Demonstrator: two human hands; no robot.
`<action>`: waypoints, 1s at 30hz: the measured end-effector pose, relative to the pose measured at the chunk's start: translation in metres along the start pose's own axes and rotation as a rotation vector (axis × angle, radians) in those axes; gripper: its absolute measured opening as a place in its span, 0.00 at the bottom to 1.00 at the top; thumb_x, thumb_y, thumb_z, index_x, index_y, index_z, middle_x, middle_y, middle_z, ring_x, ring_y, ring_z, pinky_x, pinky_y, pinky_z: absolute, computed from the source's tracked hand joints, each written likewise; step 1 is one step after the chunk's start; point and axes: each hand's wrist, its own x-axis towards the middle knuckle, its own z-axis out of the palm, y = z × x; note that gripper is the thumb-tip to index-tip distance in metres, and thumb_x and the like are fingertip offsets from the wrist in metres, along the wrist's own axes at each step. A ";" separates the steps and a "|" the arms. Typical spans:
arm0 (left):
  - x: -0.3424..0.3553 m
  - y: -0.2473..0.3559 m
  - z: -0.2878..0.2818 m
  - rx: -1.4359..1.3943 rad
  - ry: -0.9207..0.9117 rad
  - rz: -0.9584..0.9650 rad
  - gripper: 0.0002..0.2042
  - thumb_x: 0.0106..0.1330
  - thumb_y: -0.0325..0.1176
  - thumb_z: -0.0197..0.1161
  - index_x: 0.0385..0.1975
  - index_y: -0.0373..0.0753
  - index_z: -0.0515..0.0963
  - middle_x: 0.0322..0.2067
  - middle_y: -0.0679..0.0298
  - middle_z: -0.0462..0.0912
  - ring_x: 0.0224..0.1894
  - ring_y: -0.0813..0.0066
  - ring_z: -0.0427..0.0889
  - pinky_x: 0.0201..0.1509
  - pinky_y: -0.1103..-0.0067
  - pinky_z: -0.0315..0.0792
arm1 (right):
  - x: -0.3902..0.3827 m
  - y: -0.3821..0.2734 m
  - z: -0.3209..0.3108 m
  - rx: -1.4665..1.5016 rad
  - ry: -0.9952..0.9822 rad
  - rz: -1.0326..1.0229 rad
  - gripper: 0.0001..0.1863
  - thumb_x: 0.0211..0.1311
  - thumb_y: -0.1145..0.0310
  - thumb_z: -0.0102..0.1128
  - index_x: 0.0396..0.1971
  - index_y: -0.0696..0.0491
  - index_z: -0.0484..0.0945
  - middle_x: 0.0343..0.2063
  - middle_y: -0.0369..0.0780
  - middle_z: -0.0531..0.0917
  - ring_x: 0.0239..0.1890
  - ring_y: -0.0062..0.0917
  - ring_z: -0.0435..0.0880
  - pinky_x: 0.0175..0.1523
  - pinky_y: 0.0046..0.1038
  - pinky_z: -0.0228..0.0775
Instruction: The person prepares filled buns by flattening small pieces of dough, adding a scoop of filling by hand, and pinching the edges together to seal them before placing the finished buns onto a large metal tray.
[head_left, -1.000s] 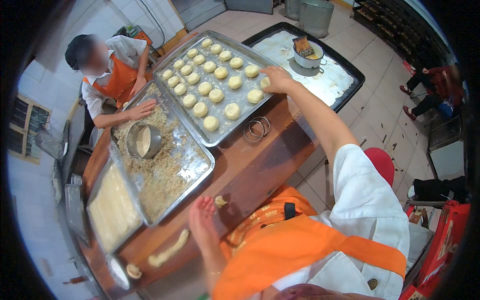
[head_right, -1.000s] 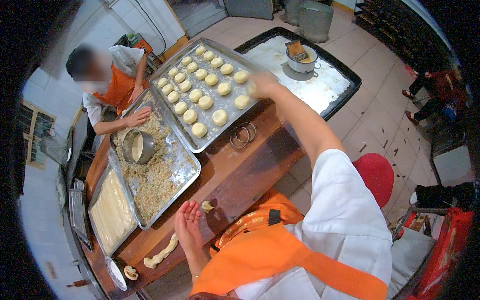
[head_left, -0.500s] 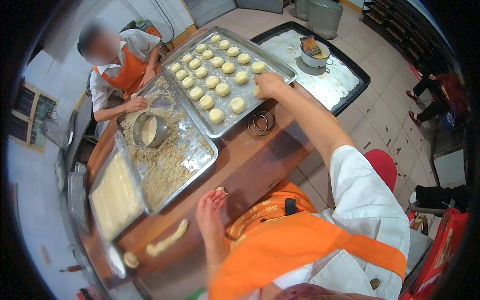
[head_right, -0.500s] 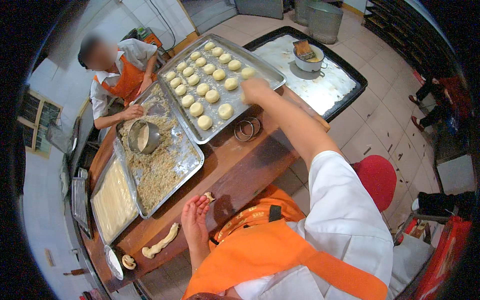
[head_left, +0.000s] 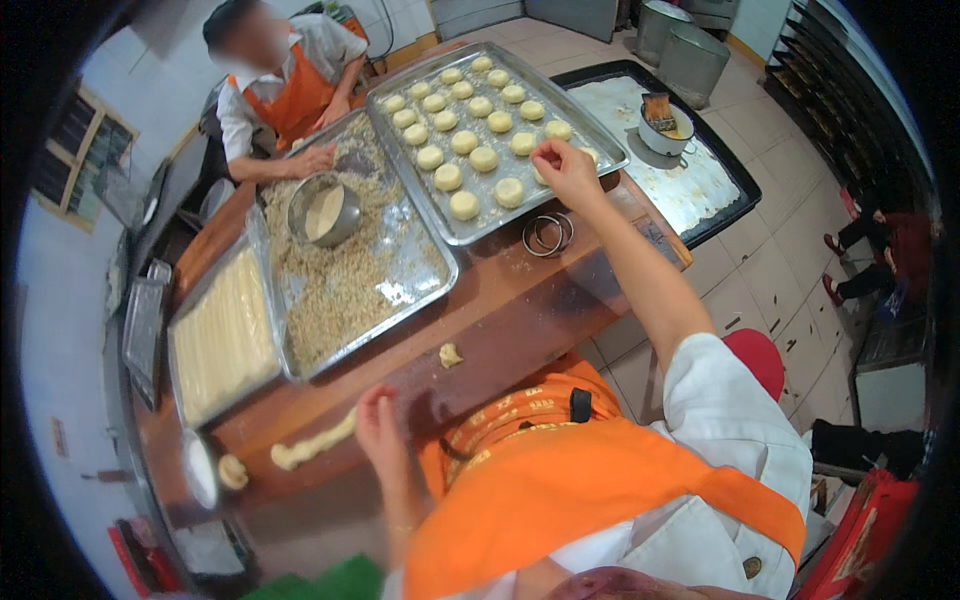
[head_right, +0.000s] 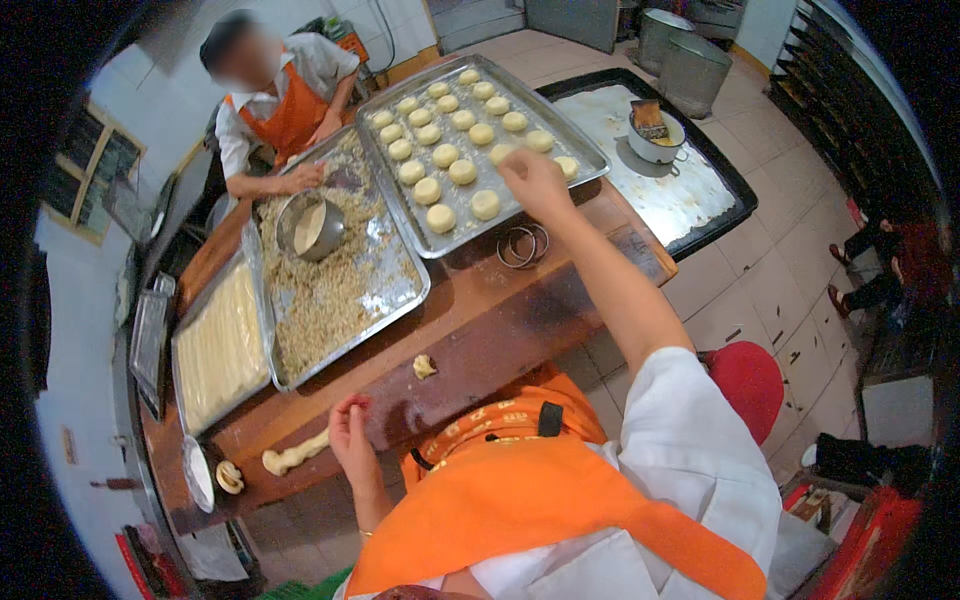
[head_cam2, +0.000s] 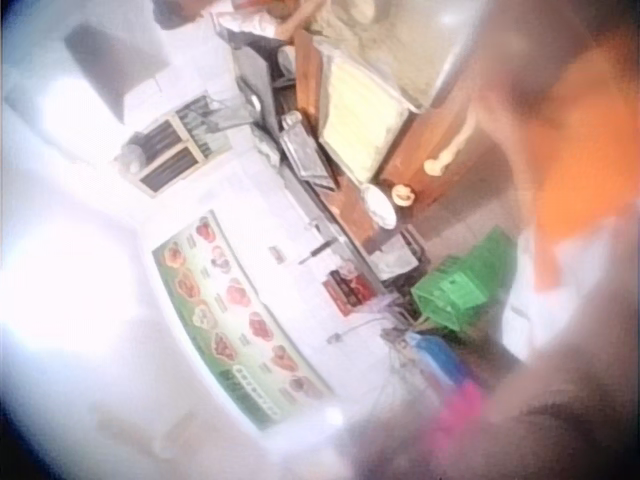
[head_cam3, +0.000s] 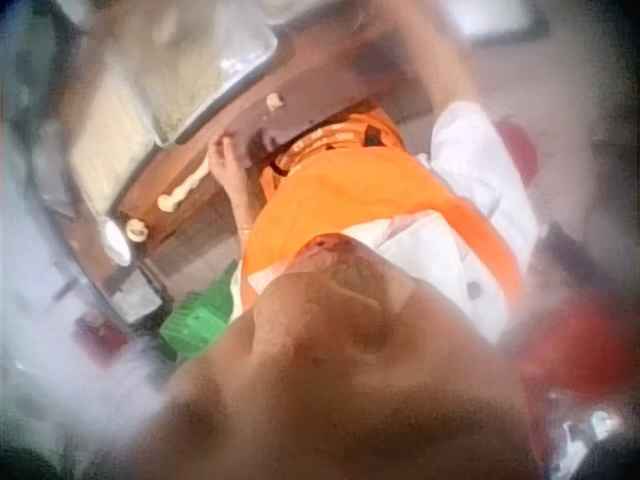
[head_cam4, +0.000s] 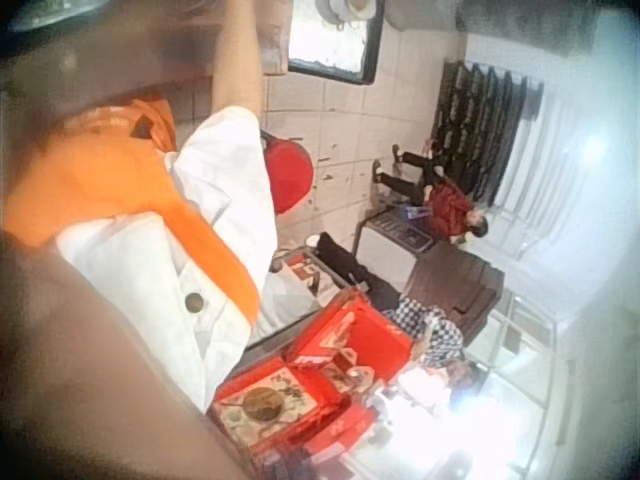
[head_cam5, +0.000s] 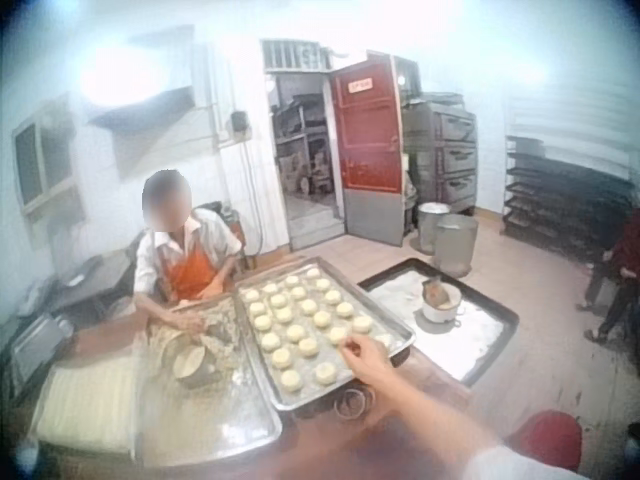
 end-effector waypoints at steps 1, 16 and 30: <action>-0.004 -0.007 -0.017 0.299 0.052 0.090 0.13 0.72 0.29 0.54 0.54 0.33 0.74 0.51 0.56 0.78 0.52 0.67 0.77 0.56 0.72 0.71 | -0.019 -0.011 0.008 0.079 -0.076 0.015 0.08 0.57 0.69 0.65 0.36 0.53 0.83 0.34 0.42 0.85 0.36 0.34 0.85 0.41 0.32 0.76; -0.005 -0.049 -0.125 1.058 0.080 0.169 0.17 0.57 0.27 0.67 0.47 0.41 0.78 0.44 0.59 0.76 0.55 0.58 0.73 0.68 0.54 0.55 | -0.191 -0.159 0.166 0.222 -0.873 -0.618 0.07 0.58 0.72 0.64 0.36 0.57 0.81 0.34 0.48 0.83 0.38 0.45 0.82 0.43 0.40 0.75; 0.002 -0.056 -0.177 0.899 -0.017 0.172 0.14 0.62 0.28 0.63 0.47 0.40 0.75 0.48 0.61 0.77 0.56 0.60 0.74 0.72 0.57 0.48 | -0.219 -0.226 0.279 0.292 -1.199 -0.400 0.15 0.56 0.65 0.67 0.39 0.57 0.78 0.32 0.45 0.83 0.34 0.40 0.83 0.41 0.39 0.76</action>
